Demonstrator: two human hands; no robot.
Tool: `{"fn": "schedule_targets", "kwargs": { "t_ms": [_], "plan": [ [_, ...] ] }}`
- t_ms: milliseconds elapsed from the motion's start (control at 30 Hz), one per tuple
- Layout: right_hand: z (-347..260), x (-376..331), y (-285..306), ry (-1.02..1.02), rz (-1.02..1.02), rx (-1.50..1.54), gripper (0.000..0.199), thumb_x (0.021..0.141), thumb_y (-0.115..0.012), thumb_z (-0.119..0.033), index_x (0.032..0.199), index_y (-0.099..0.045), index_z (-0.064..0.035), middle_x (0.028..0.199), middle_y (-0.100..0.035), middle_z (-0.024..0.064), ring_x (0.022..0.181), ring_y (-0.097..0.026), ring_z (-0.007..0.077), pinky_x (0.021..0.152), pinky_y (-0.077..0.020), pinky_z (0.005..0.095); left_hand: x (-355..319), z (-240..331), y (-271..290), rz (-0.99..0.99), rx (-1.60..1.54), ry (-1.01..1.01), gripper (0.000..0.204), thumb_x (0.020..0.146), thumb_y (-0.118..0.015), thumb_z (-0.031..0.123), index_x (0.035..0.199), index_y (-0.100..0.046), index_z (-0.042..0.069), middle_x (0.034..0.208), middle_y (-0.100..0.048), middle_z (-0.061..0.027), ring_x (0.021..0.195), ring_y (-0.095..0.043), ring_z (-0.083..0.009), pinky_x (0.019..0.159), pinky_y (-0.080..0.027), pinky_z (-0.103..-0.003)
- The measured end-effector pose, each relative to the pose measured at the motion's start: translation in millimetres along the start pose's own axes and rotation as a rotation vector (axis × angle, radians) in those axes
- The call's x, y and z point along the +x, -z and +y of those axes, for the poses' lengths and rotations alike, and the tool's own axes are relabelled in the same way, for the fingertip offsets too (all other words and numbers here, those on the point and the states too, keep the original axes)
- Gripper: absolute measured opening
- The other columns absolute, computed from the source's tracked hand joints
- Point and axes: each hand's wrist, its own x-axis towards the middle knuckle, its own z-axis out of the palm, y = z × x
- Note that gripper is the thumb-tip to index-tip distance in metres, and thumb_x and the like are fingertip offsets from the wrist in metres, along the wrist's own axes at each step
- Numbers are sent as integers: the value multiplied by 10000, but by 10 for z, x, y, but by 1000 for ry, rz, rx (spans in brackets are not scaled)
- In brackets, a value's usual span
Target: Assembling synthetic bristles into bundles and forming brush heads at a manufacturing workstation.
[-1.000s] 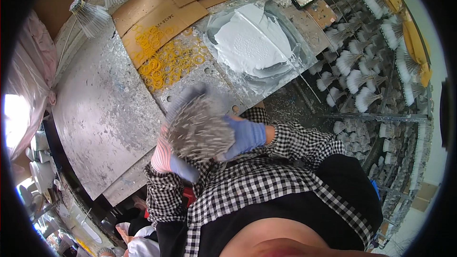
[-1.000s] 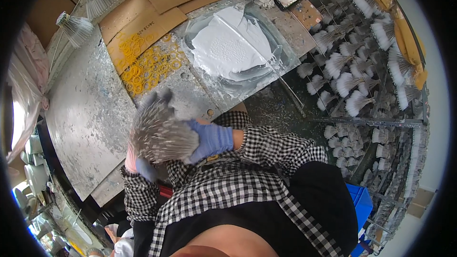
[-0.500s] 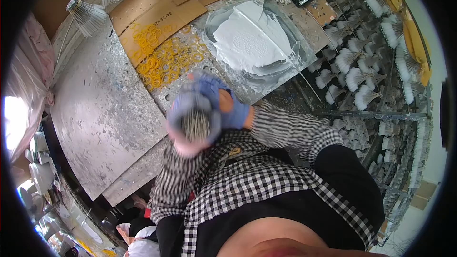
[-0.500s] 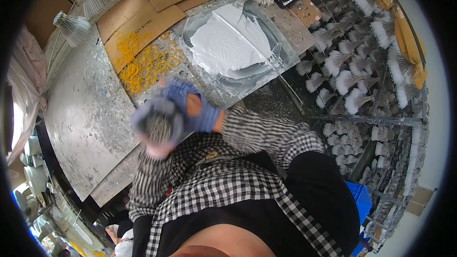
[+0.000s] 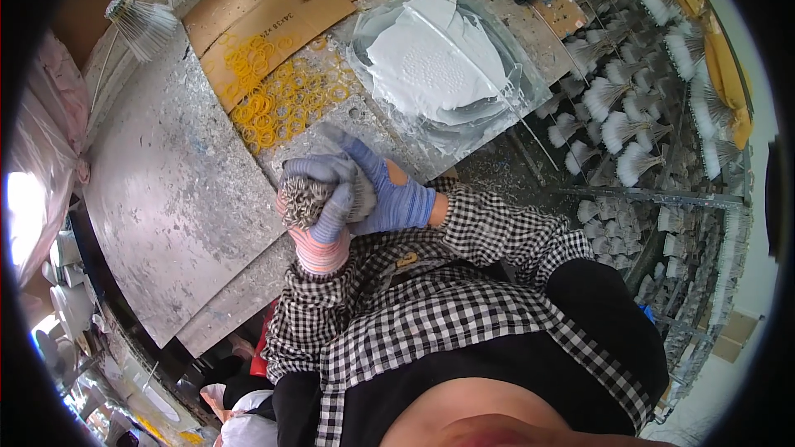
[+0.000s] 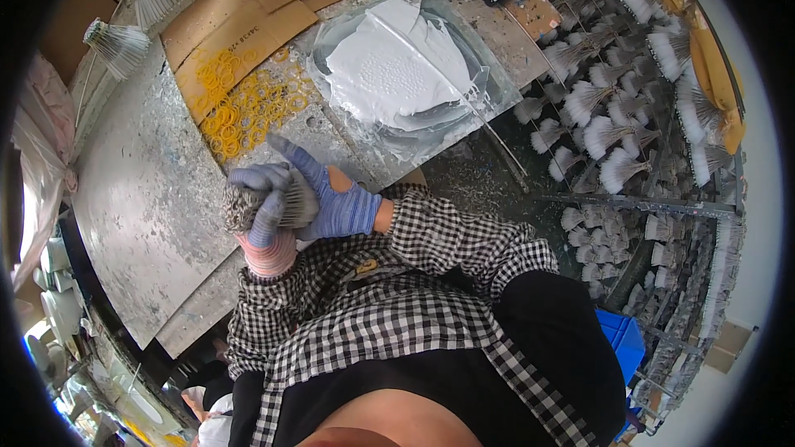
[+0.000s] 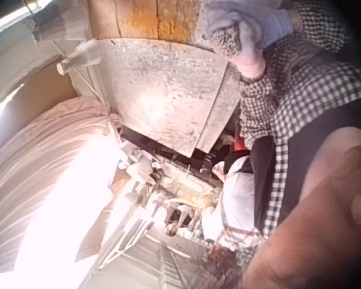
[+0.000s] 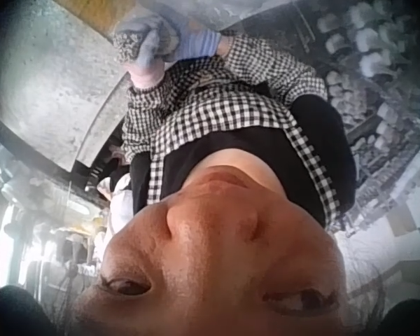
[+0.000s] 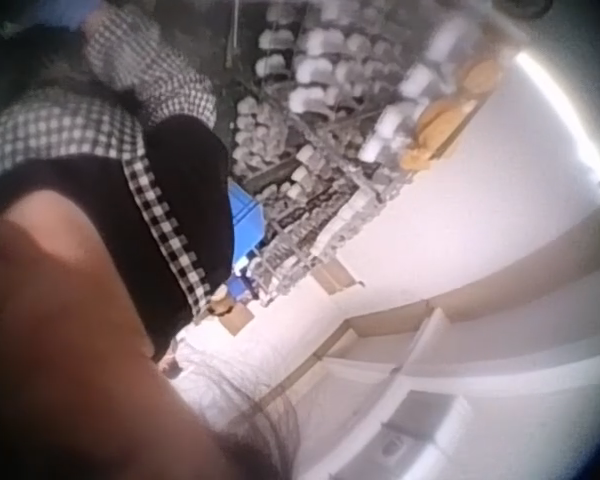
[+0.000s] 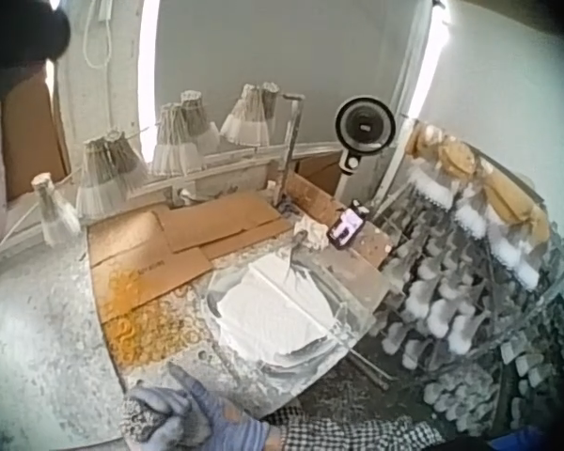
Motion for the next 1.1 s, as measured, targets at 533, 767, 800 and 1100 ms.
{"fn": "schedule_targets", "kwargs": {
  "t_ms": [533, 767, 800, 1100],
  "plan": [
    [-263, -600, 165, -481, -239, 753, 697, 683, -887, -98, 1299, -572, -15, 1186, -665, 92, 1069, -644, 201, 948, -538, 366, -120, 507, 261, -198, 178, 517, 1017, 705, -912, 218, 1521, -345, 1, 1409, -546, -164, 1295, -527, -263, 1103, -412, -421],
    [-59, -486, 72, 216, -402, -369, 563, 767, -827, -160, 1274, -601, -65, 1248, -648, 69, 1209, -584, 189, 1030, -492, 374, -100, 335, -163, -319, -91, 146, 1694, 377, -1021, 455, 1587, 96, 55, 1504, -407, -192, 1347, -462, -305, 1103, -403, -440],
    [-76, -491, 60, 218, -404, -367, 563, 767, -827, -160, 1274, -601, -65, 1248, -648, 69, 1209, -584, 189, 1030, -492, 374, -117, 311, -31, -533, -70, 213, 1591, 481, -1027, 342, 1584, 73, 22, 1257, -633, -159, 1131, -628, -269, 1030, -462, -413],
    [88, -497, 189, 252, -419, 190, 876, 674, -874, -298, 1375, -447, 7, 1351, -523, 186, 1243, -538, 316, 1081, -442, 402, -136, 519, -334, -575, 381, 338, 391, 685, -853, 94, 1014, -652, 34, 922, -707, -74, 896, -707, -184, 822, -549, -318]
  ]
}}
